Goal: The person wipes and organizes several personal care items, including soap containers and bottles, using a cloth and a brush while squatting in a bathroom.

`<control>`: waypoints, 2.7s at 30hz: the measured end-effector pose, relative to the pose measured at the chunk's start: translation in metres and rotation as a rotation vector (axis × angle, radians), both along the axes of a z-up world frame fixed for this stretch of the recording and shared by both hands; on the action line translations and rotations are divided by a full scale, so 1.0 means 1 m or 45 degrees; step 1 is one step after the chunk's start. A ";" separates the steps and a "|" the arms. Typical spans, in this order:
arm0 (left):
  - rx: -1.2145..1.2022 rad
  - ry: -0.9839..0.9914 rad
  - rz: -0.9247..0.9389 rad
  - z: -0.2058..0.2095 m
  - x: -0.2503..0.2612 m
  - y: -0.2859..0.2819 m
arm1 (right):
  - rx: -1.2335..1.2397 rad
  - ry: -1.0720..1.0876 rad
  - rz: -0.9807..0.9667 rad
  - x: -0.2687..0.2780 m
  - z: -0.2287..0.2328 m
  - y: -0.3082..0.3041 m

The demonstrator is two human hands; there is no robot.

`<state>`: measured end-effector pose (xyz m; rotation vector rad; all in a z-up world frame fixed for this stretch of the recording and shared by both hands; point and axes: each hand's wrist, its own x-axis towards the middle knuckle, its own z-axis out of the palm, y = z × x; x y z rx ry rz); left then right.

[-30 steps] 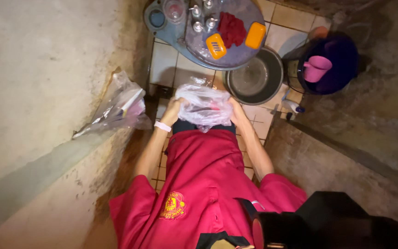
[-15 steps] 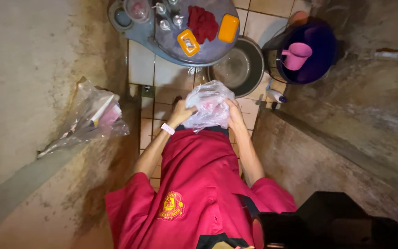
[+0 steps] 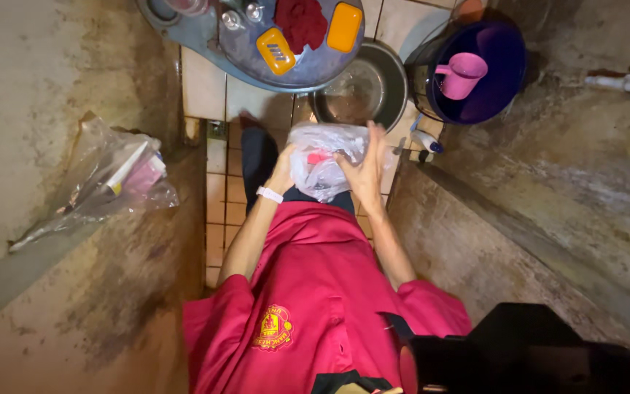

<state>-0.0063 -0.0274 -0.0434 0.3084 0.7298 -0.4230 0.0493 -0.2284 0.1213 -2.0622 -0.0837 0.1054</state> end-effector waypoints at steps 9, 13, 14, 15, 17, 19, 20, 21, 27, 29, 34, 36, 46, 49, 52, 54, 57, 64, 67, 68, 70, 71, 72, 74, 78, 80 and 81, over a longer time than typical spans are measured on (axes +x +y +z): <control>-0.096 -0.093 0.169 -0.003 0.006 0.000 | -0.397 -0.545 0.149 -0.004 -0.006 0.022; -0.098 -0.051 0.186 0.009 0.006 0.016 | -0.082 -0.298 0.021 0.038 0.029 0.032; -0.068 -0.031 0.197 0.008 0.006 0.018 | -0.082 -0.283 0.039 0.041 0.038 0.037; -0.040 -0.018 0.208 0.004 0.006 0.021 | -0.260 -0.280 0.252 0.040 0.048 0.041; -0.051 -0.035 0.227 -0.003 0.002 0.025 | -0.435 -0.267 0.484 0.039 0.051 0.057; -0.063 -0.050 0.237 -0.005 -0.005 0.028 | -0.511 -0.438 0.872 0.031 0.039 0.081; -0.023 -0.099 0.189 -0.001 -0.007 0.028 | -0.510 -0.427 0.881 0.030 0.035 0.081; 0.024 -0.157 0.144 0.001 -0.003 0.033 | -0.561 -0.368 0.890 0.033 0.029 0.082; -0.013 0.063 0.228 0.000 0.002 0.048 | -0.673 -0.219 0.828 0.036 -0.002 0.083; 0.064 0.059 0.236 0.002 0.003 0.048 | -0.665 -0.201 0.806 0.038 -0.005 0.087; 0.151 0.025 0.298 0.006 0.015 0.055 | -0.636 -0.193 0.798 0.050 -0.017 0.107; 0.066 0.098 0.308 -0.003 0.021 0.059 | -0.641 -0.147 0.794 0.055 -0.030 0.116; 0.239 0.089 0.425 -0.089 0.046 0.083 | -0.384 -0.049 0.785 0.093 -0.118 0.154; 0.151 0.079 0.428 -0.127 0.040 0.089 | -0.059 0.481 0.654 0.105 -0.135 0.155; 0.038 0.086 0.451 -0.157 0.034 0.092 | -0.029 0.499 0.749 0.113 -0.163 0.149; -0.016 0.091 0.453 -0.170 0.034 0.090 | 0.169 0.774 0.680 0.116 -0.183 0.144; -0.038 0.147 0.406 -0.174 0.039 0.095 | 0.497 1.139 0.604 0.129 -0.207 0.142; 0.039 0.210 0.556 -0.164 0.054 0.094 | 0.012 0.622 0.731 0.124 -0.189 0.179; 0.054 0.200 0.550 -0.160 0.055 0.098 | -0.015 0.455 0.774 0.124 -0.182 0.188; 0.032 0.182 0.569 -0.159 0.055 0.102 | -0.020 0.454 0.773 0.124 -0.182 0.190; 0.009 0.164 0.591 -0.153 0.058 0.103 | -0.045 0.454 0.798 0.124 -0.182 0.193; 0.110 0.166 0.595 -0.149 0.060 0.105 | -0.045 0.454 0.800 0.123 -0.181 0.196; 0.211 0.168 0.598 -0.145 0.062 0.106 | -0.094 0.355 0.858 0.121 -0.181 0.198; 0.197 0.191 0.623 -0.139 0.065 0.107 | -0.144 0.261 0.910 0.119 -0.182 0.199; 0.131 0.222 0.635 -0.147 0.059 0.109 | -0.237 0.162 0.994 0.119 -0.196 0.199; 0.124 0.212 0.601 -0.155 0.048 0.111 | -0.152 0.218 0.960 0.121 -0.208 0.195; 0.117 0.202 0.567 -0.159 0.042 0.112 | -0.059 0.216 0.986 0.123 -0.214 0.190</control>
